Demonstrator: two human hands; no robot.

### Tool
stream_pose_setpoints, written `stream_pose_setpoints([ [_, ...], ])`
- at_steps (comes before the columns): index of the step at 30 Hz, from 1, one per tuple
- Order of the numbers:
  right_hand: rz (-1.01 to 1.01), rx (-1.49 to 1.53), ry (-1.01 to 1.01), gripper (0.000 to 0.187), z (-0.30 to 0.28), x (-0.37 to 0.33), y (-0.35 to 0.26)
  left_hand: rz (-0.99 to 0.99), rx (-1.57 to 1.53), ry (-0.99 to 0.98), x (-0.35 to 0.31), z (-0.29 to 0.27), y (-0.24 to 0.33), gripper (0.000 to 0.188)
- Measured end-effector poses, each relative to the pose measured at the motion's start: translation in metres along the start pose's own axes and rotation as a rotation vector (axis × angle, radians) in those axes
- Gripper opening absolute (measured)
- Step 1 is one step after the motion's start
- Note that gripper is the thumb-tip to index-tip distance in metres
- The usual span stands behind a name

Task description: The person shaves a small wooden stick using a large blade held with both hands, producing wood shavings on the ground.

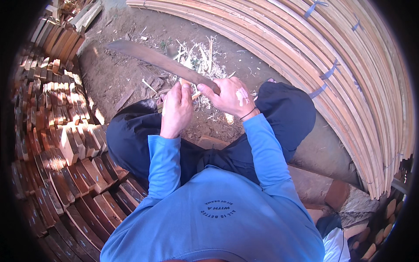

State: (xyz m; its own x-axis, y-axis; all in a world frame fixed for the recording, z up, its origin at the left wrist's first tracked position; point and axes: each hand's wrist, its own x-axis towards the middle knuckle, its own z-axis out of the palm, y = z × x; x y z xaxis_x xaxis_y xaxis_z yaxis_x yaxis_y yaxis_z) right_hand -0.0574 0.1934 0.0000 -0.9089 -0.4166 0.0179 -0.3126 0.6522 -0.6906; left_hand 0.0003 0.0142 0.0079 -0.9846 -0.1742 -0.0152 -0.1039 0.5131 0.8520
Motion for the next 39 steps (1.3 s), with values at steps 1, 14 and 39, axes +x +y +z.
stream_pose_setpoints([
  [1, 0.009, -0.015, -0.007, 0.070, 0.001, 0.001, 0.000, 0.008, 0.002, 0.015, -0.001, 0.000, 0.001, 0.026],
  [14, 0.088, -0.080, 0.120, 0.069, 0.006, 0.020, 0.017, 0.012, 0.050, -0.030, -0.003, 0.001, -0.005, 0.028],
  [39, 0.073, -0.144, 0.070, 0.067, -0.004, -0.006, 0.007, -0.101, -0.136, -0.033, 0.003, 0.000, -0.016, 0.030],
])
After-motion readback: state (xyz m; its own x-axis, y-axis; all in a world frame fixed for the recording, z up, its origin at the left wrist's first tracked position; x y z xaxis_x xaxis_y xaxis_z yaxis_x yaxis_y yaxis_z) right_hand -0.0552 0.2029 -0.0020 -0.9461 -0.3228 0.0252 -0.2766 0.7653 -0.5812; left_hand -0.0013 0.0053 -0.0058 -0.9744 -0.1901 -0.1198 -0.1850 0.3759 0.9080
